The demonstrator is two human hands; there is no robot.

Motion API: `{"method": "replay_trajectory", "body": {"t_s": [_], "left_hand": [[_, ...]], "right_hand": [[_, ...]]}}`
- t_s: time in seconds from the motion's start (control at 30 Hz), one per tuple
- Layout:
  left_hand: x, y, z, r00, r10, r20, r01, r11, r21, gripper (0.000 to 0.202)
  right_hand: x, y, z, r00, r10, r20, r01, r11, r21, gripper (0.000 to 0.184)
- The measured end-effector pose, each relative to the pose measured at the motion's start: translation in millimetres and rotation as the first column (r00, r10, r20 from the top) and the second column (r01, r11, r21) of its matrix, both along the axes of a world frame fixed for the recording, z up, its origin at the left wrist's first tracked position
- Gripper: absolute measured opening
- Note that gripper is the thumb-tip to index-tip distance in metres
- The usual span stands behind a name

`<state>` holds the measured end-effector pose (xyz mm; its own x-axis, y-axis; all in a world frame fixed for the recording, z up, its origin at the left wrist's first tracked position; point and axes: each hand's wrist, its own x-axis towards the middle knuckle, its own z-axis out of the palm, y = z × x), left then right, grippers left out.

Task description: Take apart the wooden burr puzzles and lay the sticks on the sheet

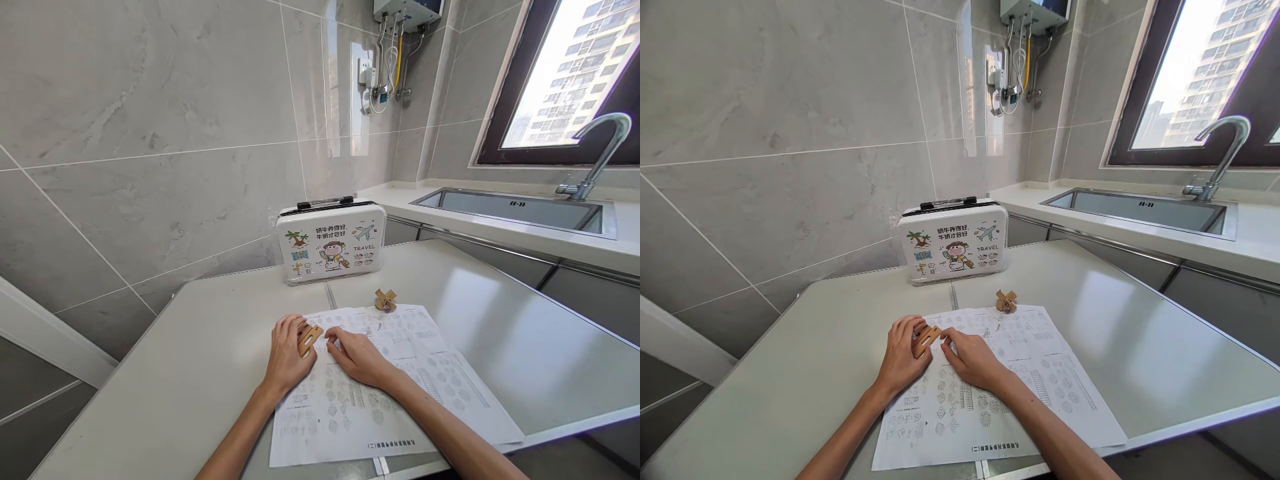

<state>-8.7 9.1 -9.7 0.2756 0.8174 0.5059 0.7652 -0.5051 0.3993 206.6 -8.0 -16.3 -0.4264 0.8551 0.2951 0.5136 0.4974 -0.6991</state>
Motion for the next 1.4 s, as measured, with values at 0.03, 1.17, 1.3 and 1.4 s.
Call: {"method": "replay_trajectory", "body": {"t_s": [0.03, 1.17, 1.3, 1.4], "left_hand": [[-0.2, 0.1, -0.1, 1.000, 0.007, 0.010, -0.007, 1.000, 0.003, 0.050], [7.3, -16.4, 0.6, 0.905, -0.395, -0.155, 0.380, 0.917, -0.123, 0.022], [7.6, -16.6, 2.0, 0.903, -0.401, -0.153, 0.380, 0.913, -0.149, 0.022], [7.2, -16.7, 2.0, 0.903, -0.401, -0.154, 0.378, 0.912, -0.159, 0.023]], "right_hand": [[0.0, 0.2, -0.4, 1.000, -0.003, 0.002, 0.003, 1.000, 0.000, 0.019], [-1.1, 15.2, -19.2, 0.965, -0.263, 0.000, 0.260, 0.956, 0.133, 0.016], [2.1, 23.0, -23.4, 0.897, -0.433, -0.093, 0.436, 0.900, 0.011, 0.013], [5.5, 28.6, -25.1, 0.837, -0.499, -0.226, 0.483, 0.867, -0.122, 0.011]]}}
